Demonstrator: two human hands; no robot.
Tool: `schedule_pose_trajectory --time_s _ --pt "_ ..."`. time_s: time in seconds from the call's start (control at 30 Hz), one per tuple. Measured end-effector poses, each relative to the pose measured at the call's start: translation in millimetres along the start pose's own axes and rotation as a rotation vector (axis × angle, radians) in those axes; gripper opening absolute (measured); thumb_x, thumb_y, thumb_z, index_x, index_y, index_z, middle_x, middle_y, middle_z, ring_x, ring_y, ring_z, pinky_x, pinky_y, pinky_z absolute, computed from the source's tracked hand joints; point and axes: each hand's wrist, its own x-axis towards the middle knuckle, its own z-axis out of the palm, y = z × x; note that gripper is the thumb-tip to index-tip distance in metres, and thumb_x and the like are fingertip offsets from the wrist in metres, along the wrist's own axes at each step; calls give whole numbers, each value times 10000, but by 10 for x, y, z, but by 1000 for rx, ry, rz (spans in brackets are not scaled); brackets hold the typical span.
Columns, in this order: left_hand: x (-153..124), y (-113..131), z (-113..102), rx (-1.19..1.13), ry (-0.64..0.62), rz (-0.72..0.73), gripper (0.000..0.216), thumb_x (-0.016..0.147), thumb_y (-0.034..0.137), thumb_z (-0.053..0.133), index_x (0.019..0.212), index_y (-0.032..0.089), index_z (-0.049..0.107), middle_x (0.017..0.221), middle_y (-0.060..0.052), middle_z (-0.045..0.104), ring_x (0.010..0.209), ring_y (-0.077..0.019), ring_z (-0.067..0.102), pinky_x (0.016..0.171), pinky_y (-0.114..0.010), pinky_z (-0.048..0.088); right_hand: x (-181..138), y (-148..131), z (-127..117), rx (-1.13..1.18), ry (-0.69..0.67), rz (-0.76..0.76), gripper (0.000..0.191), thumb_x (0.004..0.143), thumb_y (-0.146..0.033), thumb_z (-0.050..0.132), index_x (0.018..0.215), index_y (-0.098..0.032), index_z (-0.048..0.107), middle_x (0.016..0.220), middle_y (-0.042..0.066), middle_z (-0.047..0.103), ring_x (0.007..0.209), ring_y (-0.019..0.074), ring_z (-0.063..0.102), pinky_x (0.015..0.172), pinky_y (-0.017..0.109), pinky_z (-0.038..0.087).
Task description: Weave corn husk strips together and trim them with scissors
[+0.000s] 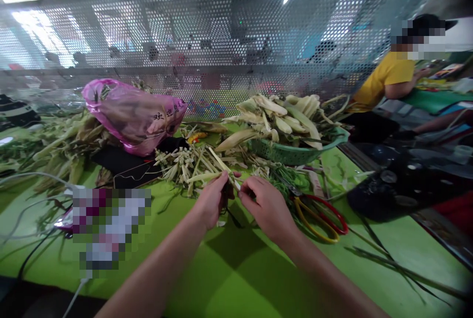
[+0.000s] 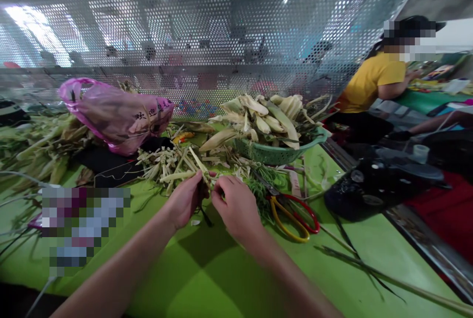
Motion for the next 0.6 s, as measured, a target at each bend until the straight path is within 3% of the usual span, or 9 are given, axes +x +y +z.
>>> schedule_pose_trajectory --time_s 0.27,0.4,0.6 --pt "-42 122 58 -51 75 -94 438 738 528 651 850 105 662 566 37 440 496 -59 397 478 -177 349 -6 19 -76 -77 -21 -20 108 790 -149 494 701 -210 491 731 28 573 679 174 510 589 265 332" --pt "-5 197 10 -132 74 -30 389 733 502 670 772 119 614 541 50 402 455 -41 341 433 -157 309 6 40 -111 -98 -18 -30 104 773 -155 506 685 -209 490 721 26 570 665 170 505 581 261 330" --pt "29 271 -91 -87 19 33 359 742 474 671 802 121 643 585 24 466 478 -46 369 453 -166 340 26 85 -152 132 -11 7 57 778 -197 555 723 -206 543 832 47 597 701 170 524 613 274 391"
